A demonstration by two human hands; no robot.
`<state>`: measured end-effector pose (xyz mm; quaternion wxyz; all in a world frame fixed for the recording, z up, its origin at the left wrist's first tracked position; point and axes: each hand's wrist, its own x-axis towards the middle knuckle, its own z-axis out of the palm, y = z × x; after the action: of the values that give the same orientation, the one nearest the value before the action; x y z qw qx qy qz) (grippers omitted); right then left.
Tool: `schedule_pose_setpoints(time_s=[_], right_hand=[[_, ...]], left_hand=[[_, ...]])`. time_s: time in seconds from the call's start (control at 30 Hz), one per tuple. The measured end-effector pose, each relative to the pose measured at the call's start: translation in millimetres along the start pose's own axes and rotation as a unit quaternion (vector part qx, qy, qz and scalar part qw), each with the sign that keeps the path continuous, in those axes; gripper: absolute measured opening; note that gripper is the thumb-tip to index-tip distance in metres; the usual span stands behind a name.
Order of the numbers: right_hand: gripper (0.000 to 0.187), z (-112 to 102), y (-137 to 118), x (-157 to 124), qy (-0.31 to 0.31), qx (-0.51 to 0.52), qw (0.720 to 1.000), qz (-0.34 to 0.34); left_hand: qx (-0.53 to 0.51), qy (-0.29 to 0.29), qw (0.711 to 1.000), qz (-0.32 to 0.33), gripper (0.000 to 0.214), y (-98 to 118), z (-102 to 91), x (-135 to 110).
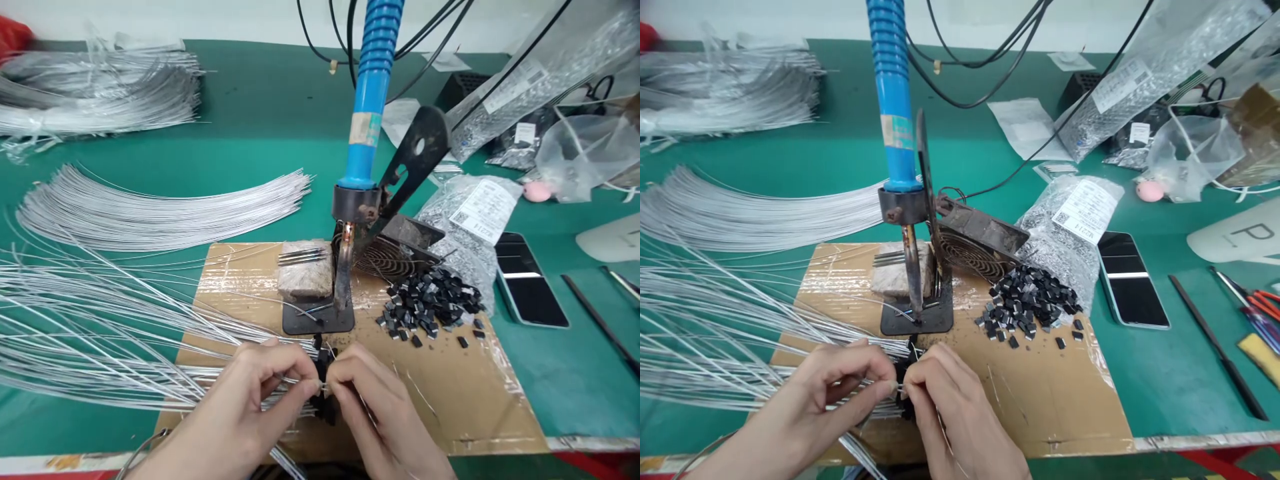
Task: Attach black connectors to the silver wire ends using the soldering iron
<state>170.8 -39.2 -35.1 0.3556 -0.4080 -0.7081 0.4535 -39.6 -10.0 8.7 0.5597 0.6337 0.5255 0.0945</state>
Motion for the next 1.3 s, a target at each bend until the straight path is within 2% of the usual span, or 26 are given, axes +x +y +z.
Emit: schedule_pose_setpoints(time_s=[0.07, 0.13, 0.27, 0.33, 0.5, 0.7, 0.93, 1.1, 1.2, 1.3], right_hand=[[0.018, -5, 0, -1, -0.018, 0.040, 0.999, 0.020], [0.022, -11, 0, -4, -0.009, 0.079, 0.996, 0.037], [0.031, -20, 1, -11, 0.129, 0.130, 0.978, 0.096], [0.031, -18, -1, -10, 0.174, 0.147, 0.964, 0.136], [0.022, 2, -11, 0, 0.189, 0.212, 0.939, 0.195], [0.019, 20, -15, 4, 0.188, 0.260, 0.930, 0.180], [0.015, 20, -16, 6, 0.197, 0.285, 0.917, 0.198], [0.012, 16, -15, 8, 0.204, 0.235, 0.934, 0.178], [0.014, 25, -15, 7, 0.249, 0.204, 0.936, 0.143], [0.014, 39, -12, 4, 0.321, 0.221, 0.913, 0.123]], left_hand=[[-0.027, -0.007, 1.000, -0.002, 0.031, 0, 0.7, -1], [-0.049, 0.000, 0.999, -0.003, 0.031, -1, -0.3, -3], [-0.112, 0.039, 0.993, -0.028, 0.035, -4, -3.2, -7], [-0.149, 0.061, 0.986, -0.035, 0.036, -3, -2.0, -7], [-0.195, 0.097, 0.976, -0.029, 0.034, 3, 6.9, -5], [-0.173, 0.106, 0.979, -0.032, 0.034, 2, 11.7, -3], [-0.142, 0.100, 0.984, -0.034, 0.035, -3, 13.9, -4], [-0.157, 0.105, 0.981, -0.045, 0.035, 0, 15.0, -5], [-0.183, 0.120, 0.975, -0.036, 0.033, 0, 18.8, -4], [-0.196, 0.135, 0.971, -0.031, 0.031, -1, 23.0, -3]])
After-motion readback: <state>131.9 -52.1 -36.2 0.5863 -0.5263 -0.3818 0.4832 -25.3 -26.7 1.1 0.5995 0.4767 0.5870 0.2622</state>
